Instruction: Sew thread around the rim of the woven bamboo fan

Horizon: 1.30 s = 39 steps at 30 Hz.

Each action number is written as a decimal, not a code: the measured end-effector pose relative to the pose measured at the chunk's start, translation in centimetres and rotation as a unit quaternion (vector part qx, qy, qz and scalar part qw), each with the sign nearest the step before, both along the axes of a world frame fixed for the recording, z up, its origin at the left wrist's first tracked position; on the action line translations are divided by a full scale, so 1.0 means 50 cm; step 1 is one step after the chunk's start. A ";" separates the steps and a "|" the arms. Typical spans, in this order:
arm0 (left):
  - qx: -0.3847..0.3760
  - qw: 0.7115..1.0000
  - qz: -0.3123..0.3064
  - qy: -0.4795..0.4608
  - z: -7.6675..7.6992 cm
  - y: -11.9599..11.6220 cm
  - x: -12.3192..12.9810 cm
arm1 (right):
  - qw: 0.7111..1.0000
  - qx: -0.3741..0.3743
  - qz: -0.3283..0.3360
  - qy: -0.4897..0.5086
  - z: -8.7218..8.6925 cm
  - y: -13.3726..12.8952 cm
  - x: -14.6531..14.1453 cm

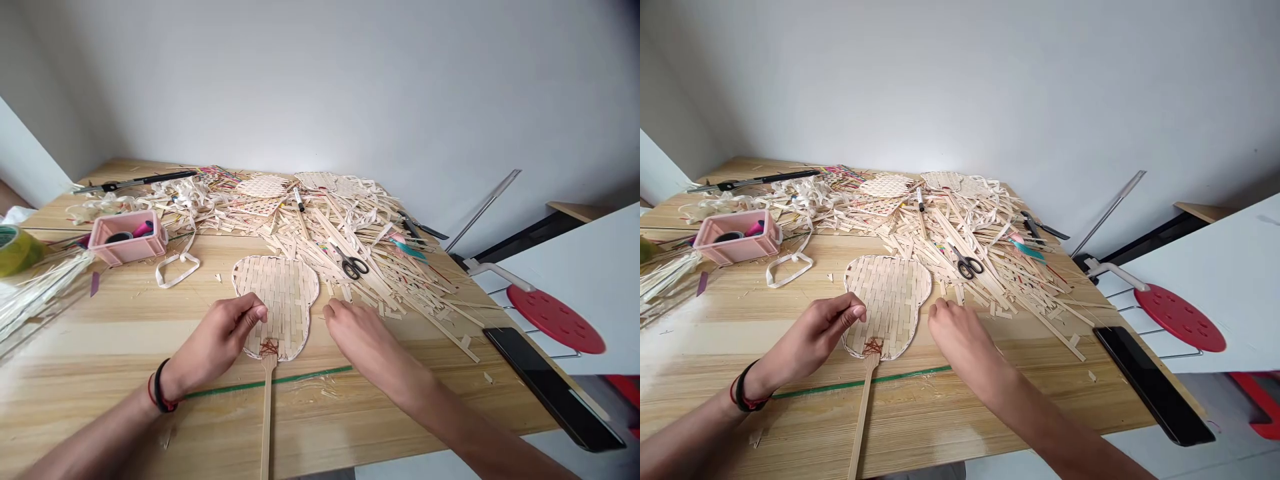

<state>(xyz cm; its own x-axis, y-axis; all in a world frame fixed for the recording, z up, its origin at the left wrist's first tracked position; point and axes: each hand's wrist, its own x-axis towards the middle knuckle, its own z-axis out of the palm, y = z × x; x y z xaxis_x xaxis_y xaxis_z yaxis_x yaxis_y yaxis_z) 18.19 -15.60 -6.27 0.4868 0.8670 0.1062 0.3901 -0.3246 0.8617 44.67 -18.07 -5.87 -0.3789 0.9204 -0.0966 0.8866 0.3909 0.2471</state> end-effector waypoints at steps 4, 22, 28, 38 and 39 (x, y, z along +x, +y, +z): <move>-0.001 1.000 -0.001 -0.006 0.001 0.000 0.000 | 1.000 -0.005 0.023 -0.010 -0.008 0.002 -0.007; -0.078 0.995 0.005 -0.055 0.009 -0.015 0.009 | 0.706 -0.269 -0.079 0.650 0.052 0.064 -0.062; -0.079 0.995 -0.003 -0.066 0.012 -0.020 0.015 | 0.597 -0.316 -0.118 0.728 0.014 0.083 -0.069; -0.063 0.998 0.011 -0.015 0.013 -0.024 0.021 | 0.561 -0.269 -0.134 0.772 -0.018 0.074 -0.052; -0.060 0.998 0.011 -0.009 0.013 -0.022 0.021 | 0.564 -0.266 -0.128 0.771 -0.013 0.072 -0.053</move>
<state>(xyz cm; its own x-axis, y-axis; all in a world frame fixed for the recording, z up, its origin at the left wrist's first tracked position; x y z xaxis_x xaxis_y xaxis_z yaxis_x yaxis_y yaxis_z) 19.25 -16.71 -5.61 0.4657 0.8849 0.0095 0.3807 -0.2100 0.9005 42.02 -14.48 -6.54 -0.2514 0.9602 -0.1214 -0.0694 -0.1430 -0.9873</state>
